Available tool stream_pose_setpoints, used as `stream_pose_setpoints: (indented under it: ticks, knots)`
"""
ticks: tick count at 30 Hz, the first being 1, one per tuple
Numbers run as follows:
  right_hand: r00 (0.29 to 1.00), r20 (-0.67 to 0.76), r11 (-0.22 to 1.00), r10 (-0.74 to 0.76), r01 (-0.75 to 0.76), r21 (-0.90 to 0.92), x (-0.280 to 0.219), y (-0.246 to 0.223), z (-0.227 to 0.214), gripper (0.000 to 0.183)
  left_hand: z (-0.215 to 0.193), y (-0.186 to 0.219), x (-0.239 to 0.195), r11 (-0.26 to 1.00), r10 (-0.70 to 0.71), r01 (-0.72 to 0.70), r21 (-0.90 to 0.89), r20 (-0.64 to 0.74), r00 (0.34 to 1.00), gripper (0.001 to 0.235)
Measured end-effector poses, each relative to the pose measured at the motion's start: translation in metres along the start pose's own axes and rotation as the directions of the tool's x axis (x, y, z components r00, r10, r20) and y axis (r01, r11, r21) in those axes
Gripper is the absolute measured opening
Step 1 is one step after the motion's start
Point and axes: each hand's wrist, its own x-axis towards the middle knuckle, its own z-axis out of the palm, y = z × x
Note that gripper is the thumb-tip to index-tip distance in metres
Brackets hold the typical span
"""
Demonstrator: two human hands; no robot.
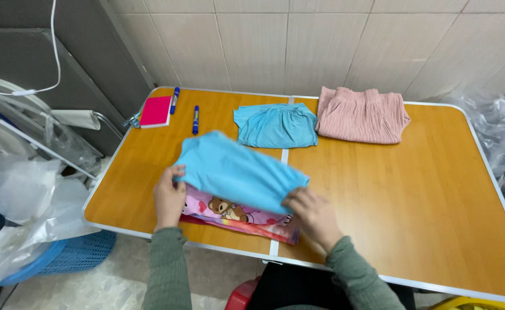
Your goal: The person folds several pairs of shorts on a table, including red, pink, tie-dye, Minnie Mouse, and blue items. They smooth each piece, fold it in half, and stack the folded shorts on the table.
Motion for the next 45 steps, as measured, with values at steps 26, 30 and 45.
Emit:
stream_pose_setpoints:
  ticks: [26,30,45]
  knots:
    - [0.979,0.104,0.981,0.174,-0.164,-0.1,0.01,-0.026,0.078,0.053,0.038,0.004,-0.007,0.926,0.239,-0.262,0.27,0.116,0.964,0.026]
    - [0.943,0.18,0.921,0.281,-0.212,-0.325,0.007,-0.02,0.082,0.079,0.074,0.002,0.008,0.804,0.149,-0.242,0.543,0.21,0.966,0.05]
    - [0.795,0.35,0.86,0.495,-0.507,-0.063,-0.003,-0.006,0.064,0.097,0.077,-0.029,0.001,0.926,-0.035,-0.047,0.374,0.211,0.977,0.066]
